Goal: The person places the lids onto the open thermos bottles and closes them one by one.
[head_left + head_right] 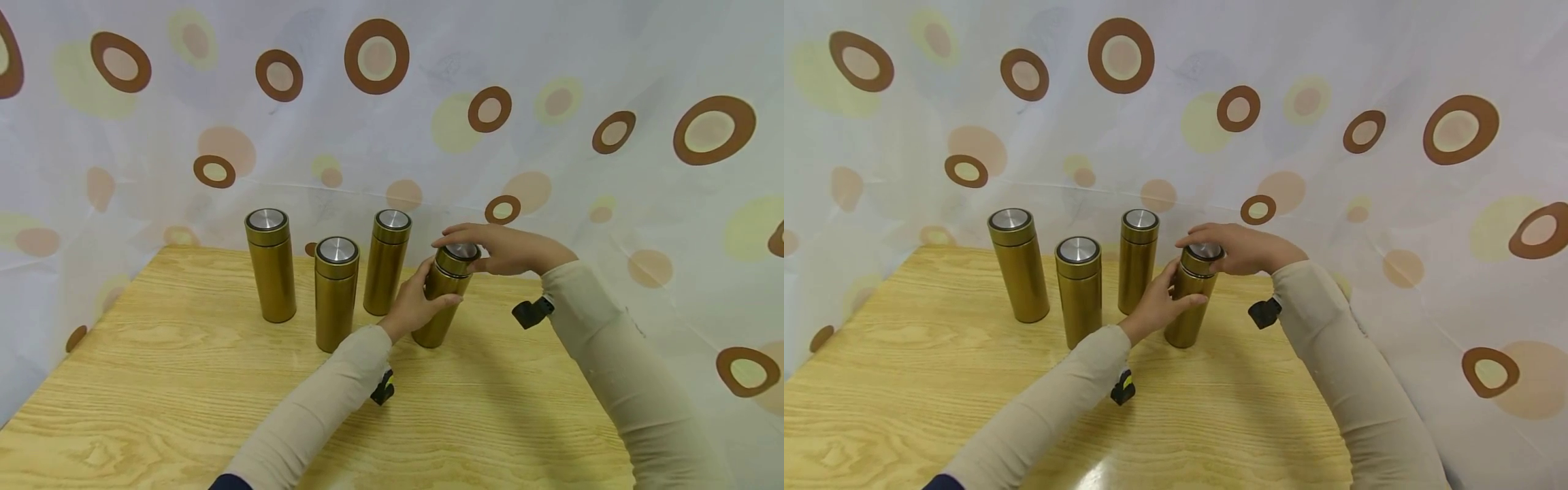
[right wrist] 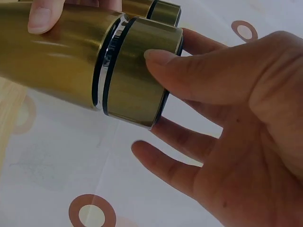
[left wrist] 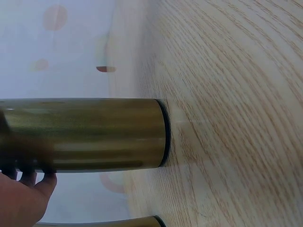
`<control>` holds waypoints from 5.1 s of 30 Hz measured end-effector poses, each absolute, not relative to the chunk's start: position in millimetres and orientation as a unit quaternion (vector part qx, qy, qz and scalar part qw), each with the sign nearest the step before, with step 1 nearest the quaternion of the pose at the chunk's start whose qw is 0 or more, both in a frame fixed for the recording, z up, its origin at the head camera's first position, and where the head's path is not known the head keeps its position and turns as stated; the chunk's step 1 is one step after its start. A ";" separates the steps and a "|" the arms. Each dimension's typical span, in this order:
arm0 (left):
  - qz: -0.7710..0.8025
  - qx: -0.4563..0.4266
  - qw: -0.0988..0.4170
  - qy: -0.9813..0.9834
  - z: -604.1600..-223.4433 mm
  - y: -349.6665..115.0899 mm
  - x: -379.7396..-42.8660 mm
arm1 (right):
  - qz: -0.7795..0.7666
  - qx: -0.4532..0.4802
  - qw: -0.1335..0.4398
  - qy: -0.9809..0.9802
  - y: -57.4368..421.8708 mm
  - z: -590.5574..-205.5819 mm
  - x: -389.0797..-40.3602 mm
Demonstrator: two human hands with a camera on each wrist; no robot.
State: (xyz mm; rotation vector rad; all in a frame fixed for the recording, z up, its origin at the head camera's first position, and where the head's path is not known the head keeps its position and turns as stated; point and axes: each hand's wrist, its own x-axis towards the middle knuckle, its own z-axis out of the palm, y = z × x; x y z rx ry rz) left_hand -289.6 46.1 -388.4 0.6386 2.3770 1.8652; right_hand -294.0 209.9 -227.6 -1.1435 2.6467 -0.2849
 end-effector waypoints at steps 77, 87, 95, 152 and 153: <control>0.590 0.206 0.025 0.780 -392.2 46.4 -289.2 | -0.097 -0.301 0.110 0.942 197.6 -237.5 -287.9; 0.596 0.209 0.023 0.775 -390.4 46.4 -291.1 | -0.007 -0.368 0.141 0.919 195.2 -217.3 -289.5; 0.600 0.203 0.028 0.773 -390.4 46.9 -290.0 | -0.037 -0.366 0.132 0.921 195.0 -220.9 -291.4; 0.596 0.196 0.036 0.778 -393.2 45.4 -287.6 | -0.026 -0.116 -0.024 0.993 177.7 -252.2 -291.8; 0.596 0.197 0.036 0.778 -393.4 45.5 -287.6 | -0.024 -0.112 -0.028 0.993 176.5 -252.7 -291.4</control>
